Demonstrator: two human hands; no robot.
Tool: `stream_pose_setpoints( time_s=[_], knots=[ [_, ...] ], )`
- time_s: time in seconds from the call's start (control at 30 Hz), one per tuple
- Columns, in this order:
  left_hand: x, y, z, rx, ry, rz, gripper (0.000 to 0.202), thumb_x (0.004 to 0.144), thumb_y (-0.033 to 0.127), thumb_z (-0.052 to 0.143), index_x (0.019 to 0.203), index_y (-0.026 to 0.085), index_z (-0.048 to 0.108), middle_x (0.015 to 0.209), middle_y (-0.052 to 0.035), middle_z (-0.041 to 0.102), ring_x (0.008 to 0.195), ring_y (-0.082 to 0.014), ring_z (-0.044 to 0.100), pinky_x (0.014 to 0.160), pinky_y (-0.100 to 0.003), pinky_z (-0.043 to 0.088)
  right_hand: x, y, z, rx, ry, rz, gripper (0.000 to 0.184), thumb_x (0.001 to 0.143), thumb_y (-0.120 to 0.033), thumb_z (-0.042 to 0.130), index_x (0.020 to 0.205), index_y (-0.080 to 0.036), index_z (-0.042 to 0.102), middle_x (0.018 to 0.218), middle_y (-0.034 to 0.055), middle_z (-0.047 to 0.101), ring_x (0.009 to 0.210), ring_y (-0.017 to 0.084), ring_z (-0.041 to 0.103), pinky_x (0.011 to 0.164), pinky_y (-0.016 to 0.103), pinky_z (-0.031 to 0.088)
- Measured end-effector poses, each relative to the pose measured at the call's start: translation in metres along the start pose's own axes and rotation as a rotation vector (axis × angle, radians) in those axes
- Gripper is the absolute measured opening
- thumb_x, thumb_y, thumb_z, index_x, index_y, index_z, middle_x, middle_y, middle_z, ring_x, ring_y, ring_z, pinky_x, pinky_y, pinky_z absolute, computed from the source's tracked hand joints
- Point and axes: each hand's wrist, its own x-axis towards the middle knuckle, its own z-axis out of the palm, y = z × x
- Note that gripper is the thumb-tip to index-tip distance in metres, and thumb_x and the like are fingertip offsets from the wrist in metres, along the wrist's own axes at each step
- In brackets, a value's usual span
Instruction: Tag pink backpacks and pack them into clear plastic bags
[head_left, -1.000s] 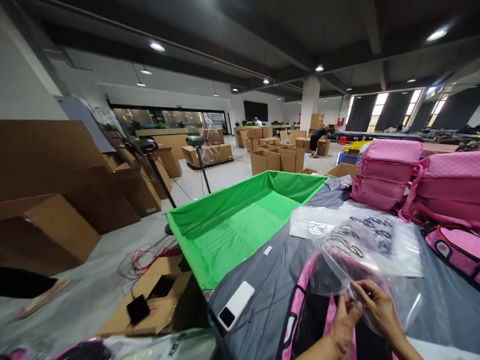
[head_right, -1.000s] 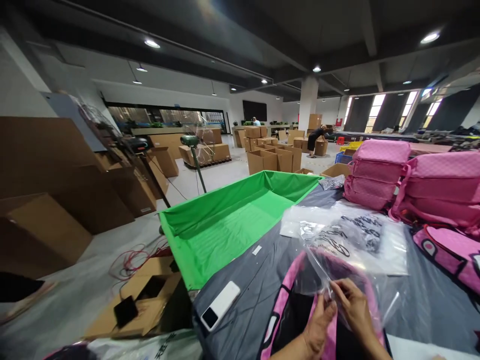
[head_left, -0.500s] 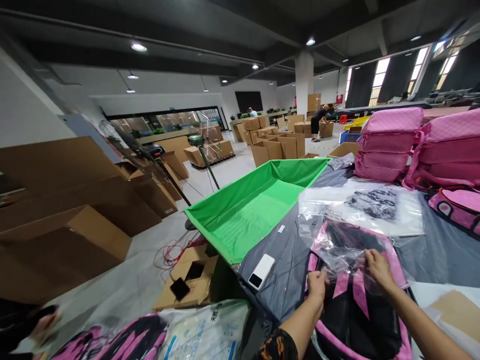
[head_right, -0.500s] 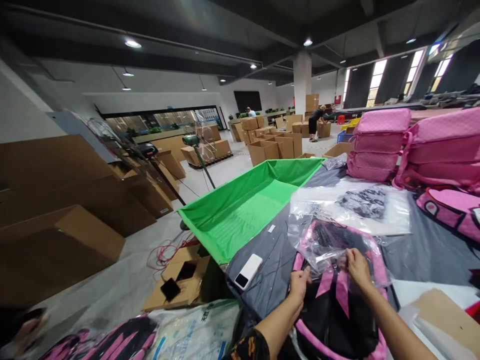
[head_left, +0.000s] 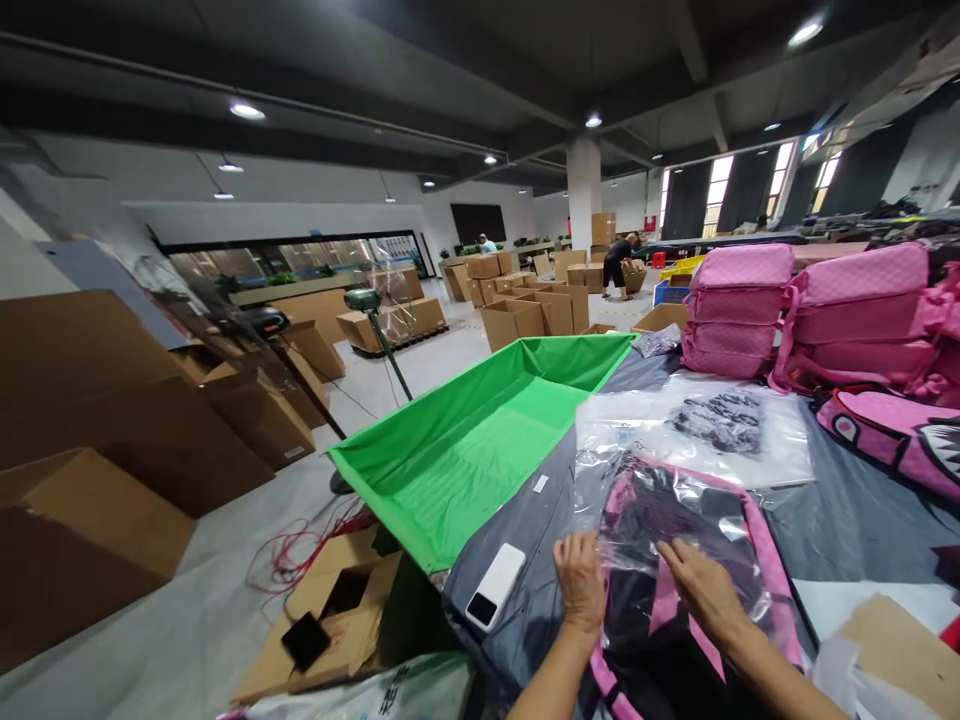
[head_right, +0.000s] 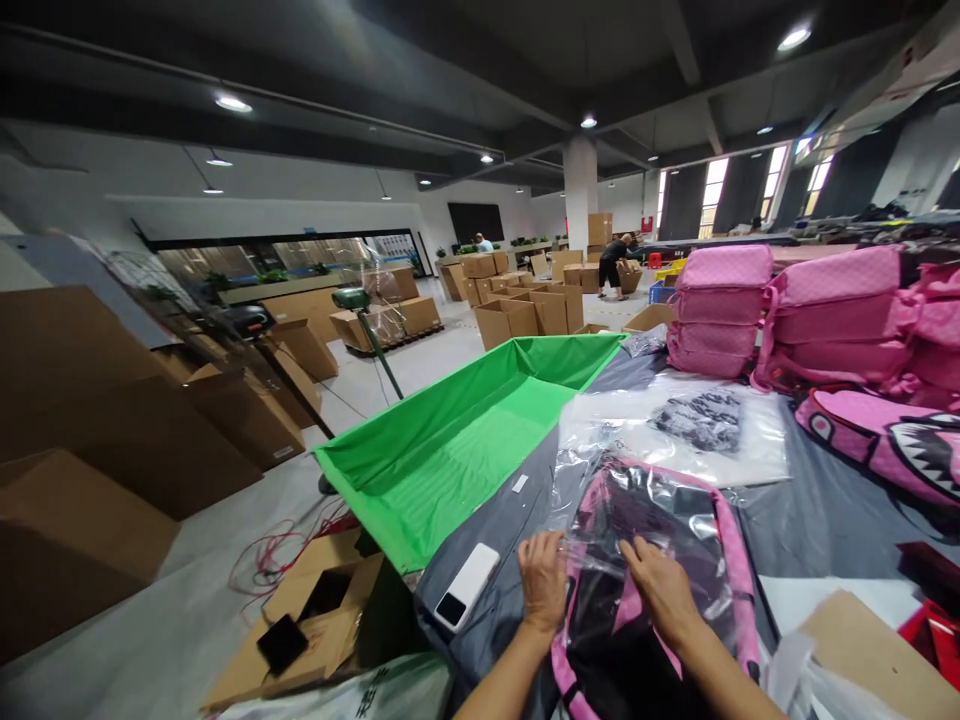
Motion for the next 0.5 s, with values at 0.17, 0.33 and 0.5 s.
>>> stream_pose_setpoints(
  time_s=[0.17,0.33,0.5],
  knots=[
    [0.005,-0.047,-0.005,-0.185,-0.011,-0.279,0.034,0.092,0.006,0.045,0.104,0.020,0.073,0.104,-0.0081,0.068,0.103,-0.0260,0.064,0.102,-0.044,0.044,-0.027,0.085,-0.034,-0.203,0.194,0.151,0.033,0.083,-0.013,0.043,0.092,-0.029,0.071,0.082,0.0072,0.068,0.068,0.023,0.066,0.055,0.032,0.045],
    [0.044,-0.060,0.020,-0.426,-0.140,-0.520,0.028,0.093,0.008,0.047,0.082,0.018,0.071,0.088,-0.0054,0.064,0.087,-0.0221,0.066,0.084,-0.033,0.048,-0.046,0.145,-0.066,0.060,0.346,0.561,0.019,0.074,-0.039,0.052,0.077,-0.032,0.069,0.078,0.0114,0.068,0.065,0.032,0.065,0.052,0.043,0.042],
    [0.111,-0.052,0.068,-0.756,-0.324,-0.686,0.030,0.096,0.024,0.063,0.068,0.014,0.061,0.060,0.0046,0.052,0.058,-0.0127,0.056,0.064,-0.027,0.051,-0.022,0.177,-0.071,0.345,0.382,0.695,0.028,0.073,-0.058,0.054,0.064,-0.031,0.051,0.048,0.0061,0.054,0.041,0.030,0.055,0.040,0.046,0.044]
  ],
)
